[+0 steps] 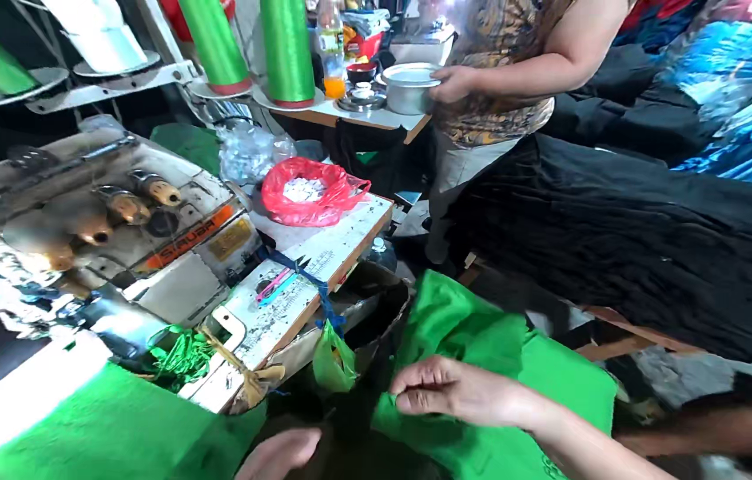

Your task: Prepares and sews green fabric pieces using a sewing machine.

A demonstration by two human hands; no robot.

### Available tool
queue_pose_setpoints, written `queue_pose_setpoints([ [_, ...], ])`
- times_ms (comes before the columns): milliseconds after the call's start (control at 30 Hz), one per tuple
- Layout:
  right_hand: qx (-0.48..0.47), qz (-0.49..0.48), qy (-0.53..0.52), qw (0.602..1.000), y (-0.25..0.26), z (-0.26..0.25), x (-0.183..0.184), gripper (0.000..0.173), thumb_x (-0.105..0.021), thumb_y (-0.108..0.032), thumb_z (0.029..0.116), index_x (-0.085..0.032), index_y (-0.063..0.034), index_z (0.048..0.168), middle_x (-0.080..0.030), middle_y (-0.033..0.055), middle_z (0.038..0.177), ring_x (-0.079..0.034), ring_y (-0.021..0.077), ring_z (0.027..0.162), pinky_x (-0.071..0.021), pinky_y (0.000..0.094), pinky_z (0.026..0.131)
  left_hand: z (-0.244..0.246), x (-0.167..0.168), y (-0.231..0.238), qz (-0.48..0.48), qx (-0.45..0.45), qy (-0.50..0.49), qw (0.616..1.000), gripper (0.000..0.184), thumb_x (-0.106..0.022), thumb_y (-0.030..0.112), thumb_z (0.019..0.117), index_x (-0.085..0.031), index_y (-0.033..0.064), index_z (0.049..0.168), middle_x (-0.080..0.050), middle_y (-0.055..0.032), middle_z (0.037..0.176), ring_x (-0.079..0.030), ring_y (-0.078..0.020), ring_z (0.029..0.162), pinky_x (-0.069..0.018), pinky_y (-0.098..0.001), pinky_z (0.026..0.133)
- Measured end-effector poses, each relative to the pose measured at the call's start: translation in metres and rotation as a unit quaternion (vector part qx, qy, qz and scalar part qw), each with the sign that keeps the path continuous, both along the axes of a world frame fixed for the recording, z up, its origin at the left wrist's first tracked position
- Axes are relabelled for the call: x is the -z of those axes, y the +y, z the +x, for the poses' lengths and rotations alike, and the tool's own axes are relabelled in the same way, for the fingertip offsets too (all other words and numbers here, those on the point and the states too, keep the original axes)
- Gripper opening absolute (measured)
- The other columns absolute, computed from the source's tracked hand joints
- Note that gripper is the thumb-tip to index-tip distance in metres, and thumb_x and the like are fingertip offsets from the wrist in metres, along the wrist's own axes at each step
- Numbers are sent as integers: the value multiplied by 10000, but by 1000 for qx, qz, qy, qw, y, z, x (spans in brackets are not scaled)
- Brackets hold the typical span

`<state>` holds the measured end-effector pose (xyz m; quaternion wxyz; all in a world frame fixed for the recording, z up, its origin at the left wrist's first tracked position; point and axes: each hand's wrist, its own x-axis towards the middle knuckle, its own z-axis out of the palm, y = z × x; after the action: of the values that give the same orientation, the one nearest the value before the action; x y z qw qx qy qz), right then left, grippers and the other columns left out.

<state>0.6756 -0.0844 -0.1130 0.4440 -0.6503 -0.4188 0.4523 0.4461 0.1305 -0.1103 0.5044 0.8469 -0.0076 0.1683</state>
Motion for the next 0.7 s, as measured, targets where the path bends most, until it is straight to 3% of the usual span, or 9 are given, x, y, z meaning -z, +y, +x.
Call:
queue_pose_setpoints([
  [67, -50, 66, 11, 997, 13, -10, -19, 196, -557, -137, 1035, -699, -2, 1044, -637, -70, 842, -537, -87, 743, -452, 116, 696, 23, -1, -9, -47, 36, 15, 998, 553, -592, 309, 1030, -522, -107, 1388, -576, -239, 1407, -552, -201, 1327, -440, -384, 1126],
  [133, -73, 120, -14, 990, 23, -15, -33, 202, -561, -127, 1035, -698, 20, 1049, -649, -46, 855, -537, -86, 746, -449, 108, 695, 38, -5, -18, -75, 55, 35, 995, 604, -622, 287, 1003, -482, -127, 1420, -565, -229, 1425, -537, -198, 1348, -422, -382, 1152],
  [200, -52, 162, -64, 983, 32, -15, -41, 212, -579, -144, 1033, -700, 29, 1048, -668, -14, 878, -558, -69, 770, -463, 116, 716, 44, -12, -24, -71, 13, 29, 997, 369, -665, 179, 976, -654, -105, 1210, -720, -150, 1162, -672, -88, 1114, -531, -291, 1011],
  [267, -24, 179, -86, 980, 39, -12, -47, 221, -656, -177, 994, -688, 20, 1088, -688, -5, 920, -604, -39, 825, -504, 142, 762, 46, -23, -26, -59, -61, 15, 996, 174, -661, 96, 956, -710, -52, 1034, -736, -41, 921, -673, 13, 861, -561, -199, 817],
  [367, -53, 167, -108, 979, 44, -5, -55, 401, -784, -212, 894, -631, -4, 1200, -688, 2, 993, -627, -7, 906, -524, 168, 824, 46, -37, -16, -69, -130, -55, 988, 112, -686, 72, 927, -717, 8, 1014, -730, 49, 916, -671, 41, 826, -580, -167, 762],
  [433, -65, 153, -164, 972, 47, -1, -59, 328, -784, -219, 891, -663, -21, 1123, -690, 2, 938, -621, -11, 862, -516, 160, 783, 46, -46, -10, -71, -158, -98, 980, 83, -746, 155, 907, -704, 105, 956, -720, 108, 880, -679, 34, 801, -592, -166, 739],
  [500, -47, 154, -238, 958, 50, 6, -63, 221, -776, -259, 896, -720, -62, 976, -678, -18, 843, -600, -8, 771, -489, 165, 694, 45, -53, -5, -66, -168, -131, 975, 123, -794, 207, 868, -696, 159, 924, -724, 113, 850, -693, 11, 777, -606, -182, 737],
  [567, -32, 171, -301, 938, 51, 16, -68, 200, -776, -301, 894, -733, -107, 916, -671, -52, 793, -605, -12, 734, -496, 159, 655, 44, -57, -1, -43, -174, -140, 974, 175, -811, 277, 850, -676, 186, 914, -711, 105, 842, -691, 0, 784, -604, -183, 736],
  [700, 4, 193, -383, 903, 54, 24, -81, 187, -782, -319, 883, -674, -167, 885, -601, -90, 712, -562, -3, 640, -458, 188, 561, 42, -59, 9, 5, -161, -109, 981, 195, -791, 353, 863, -662, 213, 906, -657, 85, 1035, -626, 3, 832, -546, -147, 701],
])
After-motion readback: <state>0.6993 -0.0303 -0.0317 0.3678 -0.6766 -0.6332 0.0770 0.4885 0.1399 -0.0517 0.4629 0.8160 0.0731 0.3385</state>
